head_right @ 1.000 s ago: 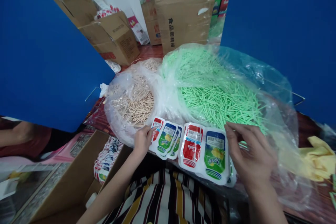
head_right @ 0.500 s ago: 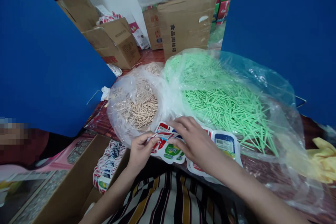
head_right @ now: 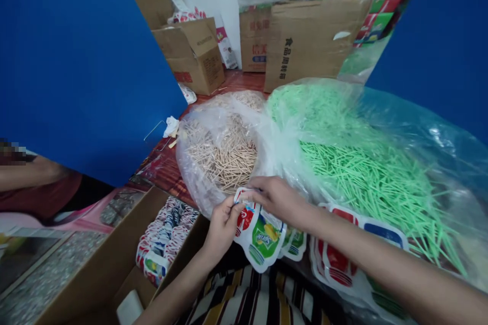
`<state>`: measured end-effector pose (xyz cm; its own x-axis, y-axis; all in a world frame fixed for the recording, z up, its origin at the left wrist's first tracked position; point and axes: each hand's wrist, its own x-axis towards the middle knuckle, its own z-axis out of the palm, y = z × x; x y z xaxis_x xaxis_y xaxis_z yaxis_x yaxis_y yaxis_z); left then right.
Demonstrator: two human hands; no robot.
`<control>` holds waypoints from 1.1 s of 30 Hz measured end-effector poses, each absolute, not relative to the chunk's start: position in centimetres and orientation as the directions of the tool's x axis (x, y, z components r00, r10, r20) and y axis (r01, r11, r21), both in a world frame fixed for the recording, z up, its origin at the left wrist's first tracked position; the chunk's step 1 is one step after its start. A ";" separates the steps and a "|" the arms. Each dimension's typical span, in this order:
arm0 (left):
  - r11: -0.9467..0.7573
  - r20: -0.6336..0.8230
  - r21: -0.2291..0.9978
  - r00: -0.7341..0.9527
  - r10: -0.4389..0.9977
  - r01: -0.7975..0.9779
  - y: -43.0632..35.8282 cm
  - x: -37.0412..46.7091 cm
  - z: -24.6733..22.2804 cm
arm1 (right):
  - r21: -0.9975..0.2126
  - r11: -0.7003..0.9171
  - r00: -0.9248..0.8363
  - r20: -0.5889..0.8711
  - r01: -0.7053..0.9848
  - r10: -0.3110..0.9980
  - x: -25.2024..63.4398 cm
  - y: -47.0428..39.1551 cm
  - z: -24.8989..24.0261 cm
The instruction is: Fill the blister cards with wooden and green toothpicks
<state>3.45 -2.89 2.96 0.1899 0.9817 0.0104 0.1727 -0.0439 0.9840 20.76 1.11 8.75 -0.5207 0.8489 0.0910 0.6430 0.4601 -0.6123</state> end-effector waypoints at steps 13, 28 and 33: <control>-0.034 0.023 0.939 0.036 0.999 0.343 -0.6 -1.0 0.9 | -0.152 0.319 -0.351 -0.280 0.935 0.894 13.5 18.8 3.9; 0.061 -0.061 0.995 -0.010 0.998 0.081 -0.6 -2.2 -0.1 | -0.229 0.242 -0.333 -0.628 0.943 0.704 12.3 20.3 4.7; 0.074 -0.072 0.996 -0.026 0.997 0.059 -0.7 -2.4 -0.6 | -0.311 0.314 -0.432 -0.472 0.897 0.768 13.5 19.0 5.4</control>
